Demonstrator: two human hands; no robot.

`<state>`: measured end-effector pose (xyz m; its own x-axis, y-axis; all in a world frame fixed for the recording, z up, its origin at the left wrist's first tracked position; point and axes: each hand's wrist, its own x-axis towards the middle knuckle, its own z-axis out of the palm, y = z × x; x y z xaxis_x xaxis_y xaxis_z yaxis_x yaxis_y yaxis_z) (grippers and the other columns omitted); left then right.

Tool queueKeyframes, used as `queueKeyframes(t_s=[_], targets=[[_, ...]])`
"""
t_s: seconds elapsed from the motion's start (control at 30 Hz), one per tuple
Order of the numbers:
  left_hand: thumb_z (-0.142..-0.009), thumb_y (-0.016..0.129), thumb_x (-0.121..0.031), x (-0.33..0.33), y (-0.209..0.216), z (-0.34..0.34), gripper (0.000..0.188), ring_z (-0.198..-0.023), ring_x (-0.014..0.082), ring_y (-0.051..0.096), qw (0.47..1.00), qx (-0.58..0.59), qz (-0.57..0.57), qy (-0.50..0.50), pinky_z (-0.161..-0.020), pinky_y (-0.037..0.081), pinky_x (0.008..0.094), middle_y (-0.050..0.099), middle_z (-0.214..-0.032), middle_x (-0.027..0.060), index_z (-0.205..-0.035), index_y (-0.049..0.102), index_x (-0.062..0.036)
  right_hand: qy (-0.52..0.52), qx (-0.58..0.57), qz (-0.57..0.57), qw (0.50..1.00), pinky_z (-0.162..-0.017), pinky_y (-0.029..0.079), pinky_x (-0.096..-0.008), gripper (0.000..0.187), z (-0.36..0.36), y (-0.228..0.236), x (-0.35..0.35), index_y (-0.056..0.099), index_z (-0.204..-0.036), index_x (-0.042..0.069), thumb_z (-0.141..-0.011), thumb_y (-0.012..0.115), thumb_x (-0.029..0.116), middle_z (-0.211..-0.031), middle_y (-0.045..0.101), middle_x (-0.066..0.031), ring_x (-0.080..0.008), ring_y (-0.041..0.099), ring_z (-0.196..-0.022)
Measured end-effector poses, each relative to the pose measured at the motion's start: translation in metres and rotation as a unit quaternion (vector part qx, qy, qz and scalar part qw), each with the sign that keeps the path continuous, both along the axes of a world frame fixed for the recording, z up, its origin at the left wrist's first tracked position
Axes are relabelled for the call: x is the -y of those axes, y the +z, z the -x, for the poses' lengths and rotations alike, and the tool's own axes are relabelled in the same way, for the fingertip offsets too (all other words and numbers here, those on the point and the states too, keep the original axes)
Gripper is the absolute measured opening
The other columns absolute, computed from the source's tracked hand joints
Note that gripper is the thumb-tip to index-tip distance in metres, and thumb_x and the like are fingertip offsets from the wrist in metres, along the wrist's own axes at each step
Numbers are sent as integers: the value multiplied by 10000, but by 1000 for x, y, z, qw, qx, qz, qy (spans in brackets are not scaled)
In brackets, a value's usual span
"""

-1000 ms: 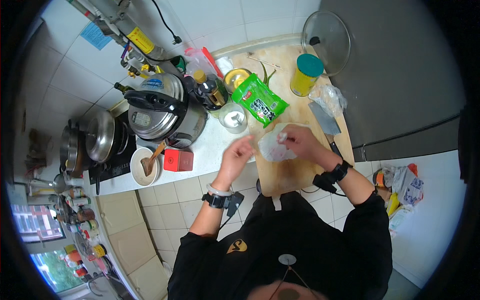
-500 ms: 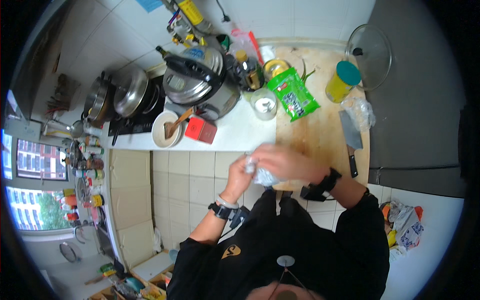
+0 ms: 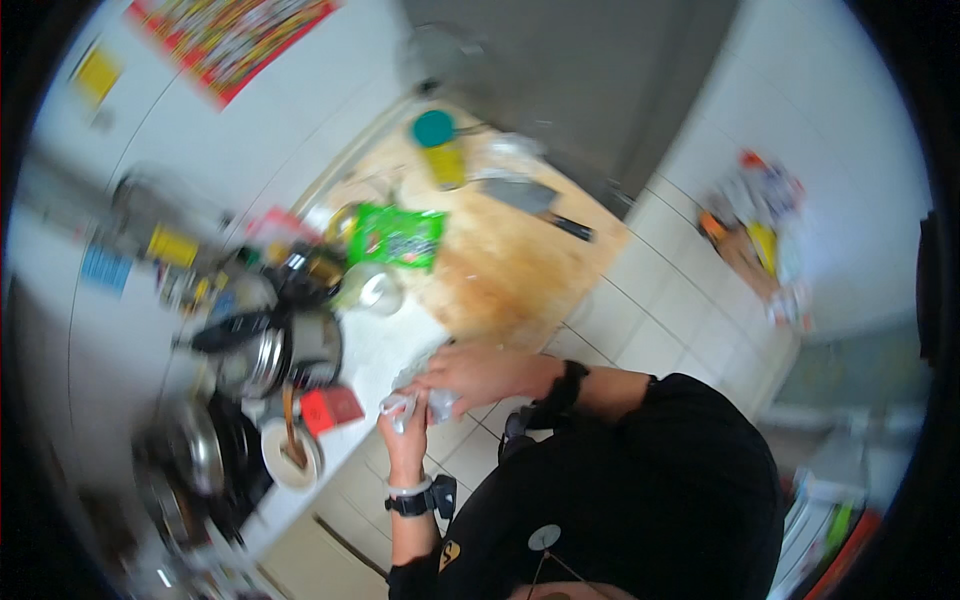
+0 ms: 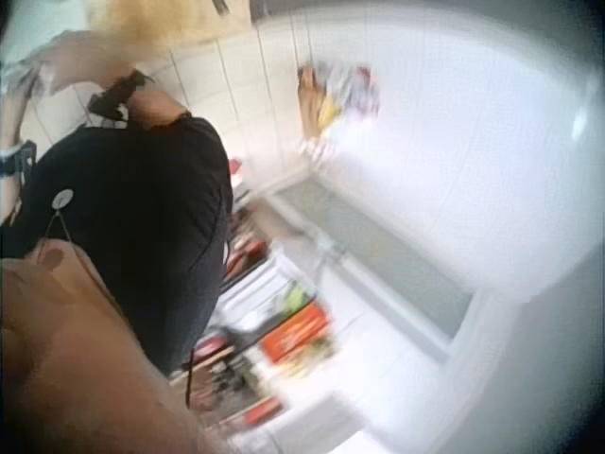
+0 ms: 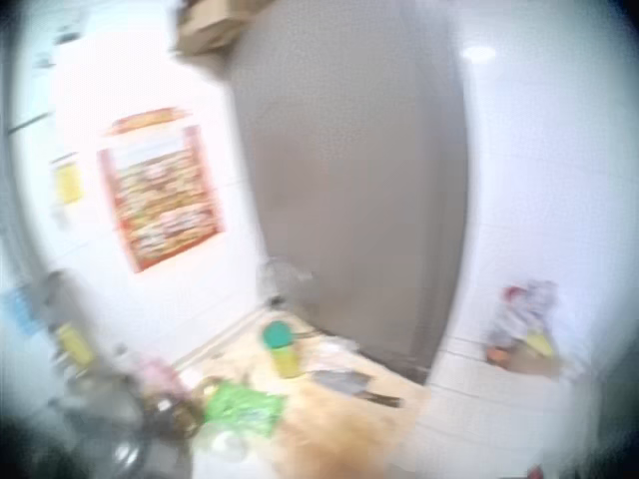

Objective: The person organizes food packaging on a kitchen counter, by picking up a yellow bag and placing it into a clear plastic bag, then gathering other plastic bags and moving items into a cabinet.

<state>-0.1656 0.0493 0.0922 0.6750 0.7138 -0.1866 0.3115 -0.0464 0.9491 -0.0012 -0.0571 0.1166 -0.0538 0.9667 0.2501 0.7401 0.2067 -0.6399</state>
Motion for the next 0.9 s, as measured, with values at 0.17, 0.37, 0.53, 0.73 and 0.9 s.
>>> queueKeyframes(t_s=[0.17,0.37,0.53,0.73,0.9], targets=[[-857,586,-59,42,13,-25,73,-508,79,462,969,17,72,-236,-467,361,210,523,-618,19,-866,593,13,-270,11,21,963,-686,459,-386,501,39,-20,78,537,-1112,128,-657,706,255,-852,599,-99,-293,576,-818],[-797,603,6,103,13,-41,57,-584,119,536,802,52,-80,-589,-501,407,232,588,-729,57,-853,613,15,-489,-131,-42,861,-583,454,-392,236,116,-28,181,568,-934,143,-752,630,278,-736,615,-90,-305,597,-704],[-777,578,63,205,21,-41,202,-576,90,510,684,41,-95,-722,-503,404,212,564,-756,37,-938,661,-25,-669,-139,-52,728,-590,456,-398,111,179,-45,266,601,-783,102,-772,575,209,-739,619,-87,-300,596,-700],[-737,594,86,314,18,-17,359,-687,97,553,565,96,-55,-817,-562,446,205,580,-841,42,-1041,657,-92,-774,-141,-82,612,-622,464,-391,128,246,-53,355,634,-813,85,-754,549,162,-757,628,-116,-316,604,-718],[-804,543,90,379,24,-8,472,-705,120,590,594,20,180,-784,-624,488,229,567,-958,67,-1258,490,-31,-836,-204,-132,492,-648,480,-323,248,304,-59,422,650,-930,71,-704,554,35,-811,639,-131,-293,617,-733]])
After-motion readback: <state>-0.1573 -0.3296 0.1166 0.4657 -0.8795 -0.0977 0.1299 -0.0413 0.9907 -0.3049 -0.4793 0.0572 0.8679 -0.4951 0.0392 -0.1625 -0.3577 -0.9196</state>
